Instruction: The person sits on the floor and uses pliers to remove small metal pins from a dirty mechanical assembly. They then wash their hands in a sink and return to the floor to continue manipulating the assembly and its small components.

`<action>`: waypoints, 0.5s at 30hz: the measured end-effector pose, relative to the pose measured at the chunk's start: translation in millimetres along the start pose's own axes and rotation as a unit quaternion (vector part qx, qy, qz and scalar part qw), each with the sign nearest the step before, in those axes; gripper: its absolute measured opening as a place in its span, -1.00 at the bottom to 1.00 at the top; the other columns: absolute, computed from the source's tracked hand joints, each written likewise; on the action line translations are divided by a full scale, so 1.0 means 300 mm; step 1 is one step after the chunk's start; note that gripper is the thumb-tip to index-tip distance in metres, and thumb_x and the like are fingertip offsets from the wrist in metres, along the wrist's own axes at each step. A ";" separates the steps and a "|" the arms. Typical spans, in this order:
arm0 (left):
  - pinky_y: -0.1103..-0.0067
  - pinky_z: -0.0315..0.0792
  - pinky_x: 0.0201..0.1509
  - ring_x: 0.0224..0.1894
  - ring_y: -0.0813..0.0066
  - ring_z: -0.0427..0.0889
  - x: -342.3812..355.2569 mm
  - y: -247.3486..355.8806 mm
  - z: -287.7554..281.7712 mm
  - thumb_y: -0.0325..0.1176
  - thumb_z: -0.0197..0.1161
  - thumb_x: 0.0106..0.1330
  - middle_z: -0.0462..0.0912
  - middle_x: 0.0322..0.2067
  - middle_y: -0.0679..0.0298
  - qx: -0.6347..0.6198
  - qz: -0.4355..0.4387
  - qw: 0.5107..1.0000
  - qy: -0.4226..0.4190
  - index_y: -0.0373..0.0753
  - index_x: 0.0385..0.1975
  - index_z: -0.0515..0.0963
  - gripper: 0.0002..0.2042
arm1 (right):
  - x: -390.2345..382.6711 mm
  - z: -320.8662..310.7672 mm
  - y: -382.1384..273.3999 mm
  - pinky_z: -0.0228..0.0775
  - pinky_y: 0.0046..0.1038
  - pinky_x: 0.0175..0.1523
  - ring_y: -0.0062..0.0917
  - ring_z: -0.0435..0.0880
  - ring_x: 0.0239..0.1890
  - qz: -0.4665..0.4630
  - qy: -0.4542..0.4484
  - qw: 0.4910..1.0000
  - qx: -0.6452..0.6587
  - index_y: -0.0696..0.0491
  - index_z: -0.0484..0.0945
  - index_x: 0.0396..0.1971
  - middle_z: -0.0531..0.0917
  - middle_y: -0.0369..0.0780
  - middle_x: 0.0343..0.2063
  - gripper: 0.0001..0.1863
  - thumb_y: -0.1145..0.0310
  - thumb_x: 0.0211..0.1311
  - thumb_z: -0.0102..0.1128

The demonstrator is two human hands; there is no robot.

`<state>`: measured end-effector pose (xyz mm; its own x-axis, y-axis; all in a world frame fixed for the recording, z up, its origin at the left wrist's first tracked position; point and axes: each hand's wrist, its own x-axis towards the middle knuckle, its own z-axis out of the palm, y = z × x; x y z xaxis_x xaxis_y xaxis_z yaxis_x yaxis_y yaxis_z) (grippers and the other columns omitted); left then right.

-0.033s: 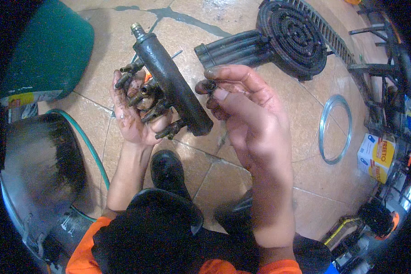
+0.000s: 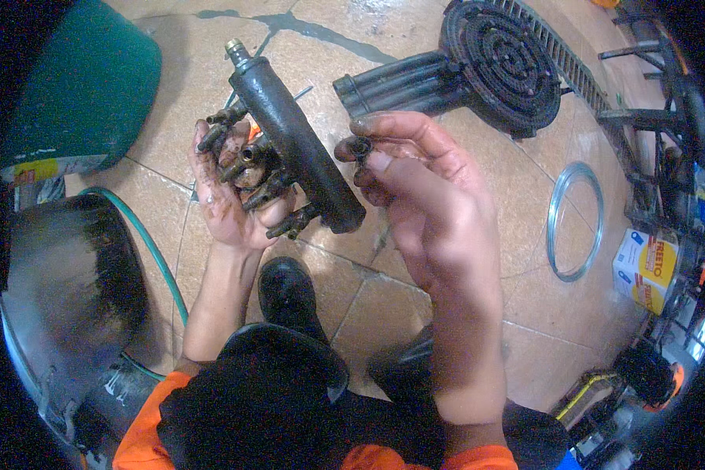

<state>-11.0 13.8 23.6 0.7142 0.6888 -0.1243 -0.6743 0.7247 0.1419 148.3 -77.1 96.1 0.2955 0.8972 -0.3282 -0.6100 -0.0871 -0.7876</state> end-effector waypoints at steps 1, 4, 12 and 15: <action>0.71 -0.11 -0.82 -0.81 0.56 0.26 -0.006 -0.001 -0.004 0.35 -0.22 0.29 0.52 -0.58 0.26 -0.008 0.000 1.000 0.001 0.03 -0.55 0.28 -0.50 | -0.003 0.002 0.005 0.27 -0.55 -0.21 -0.60 0.49 -0.36 0.008 0.007 1.000 0.007 0.17 0.49 -0.15 0.63 -0.17 -0.30 -0.75 0.55 0.13 0.04; 0.68 -0.12 -0.82 -0.81 0.56 0.25 -0.007 0.003 -0.009 0.32 -0.21 0.31 0.49 -0.60 0.29 -0.019 -0.004 1.000 0.003 0.03 -0.56 0.24 -0.51 | 0.002 -0.008 0.009 0.27 -0.54 -0.21 -0.59 0.49 -0.36 0.024 0.007 0.999 0.033 0.16 0.49 -0.14 0.64 -0.16 -0.29 -0.74 0.54 0.14 0.04; 0.67 -0.11 -0.82 -0.82 0.58 0.14 0.016 -0.005 0.051 0.25 -0.14 0.32 0.24 -0.73 0.43 0.083 0.034 0.985 0.147 0.01 -0.61 0.20 -0.54 | 0.020 -0.043 -0.005 0.29 -0.55 -0.20 -0.58 0.50 -0.33 0.012 -0.014 0.999 0.051 0.15 0.51 -0.14 0.64 -0.15 -0.25 -0.75 0.53 0.16 0.05; 0.67 -0.09 -0.82 -0.80 0.59 0.16 0.014 -0.009 0.038 0.24 -0.13 0.32 0.24 -0.72 0.43 0.089 0.046 0.984 0.145 0.00 -0.61 0.20 -0.54 | 0.009 -0.039 -0.019 0.31 -0.54 -0.20 -0.58 0.51 -0.35 0.012 -0.011 0.998 0.060 0.15 0.51 -0.13 0.64 -0.14 -0.24 -0.75 0.54 0.16 0.06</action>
<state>-4.2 14.5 33.8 0.5517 0.7457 -0.3737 -0.6714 0.6628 0.3314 161.1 -79.1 93.7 0.2646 0.9046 -0.3343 -0.7006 -0.0579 -0.7112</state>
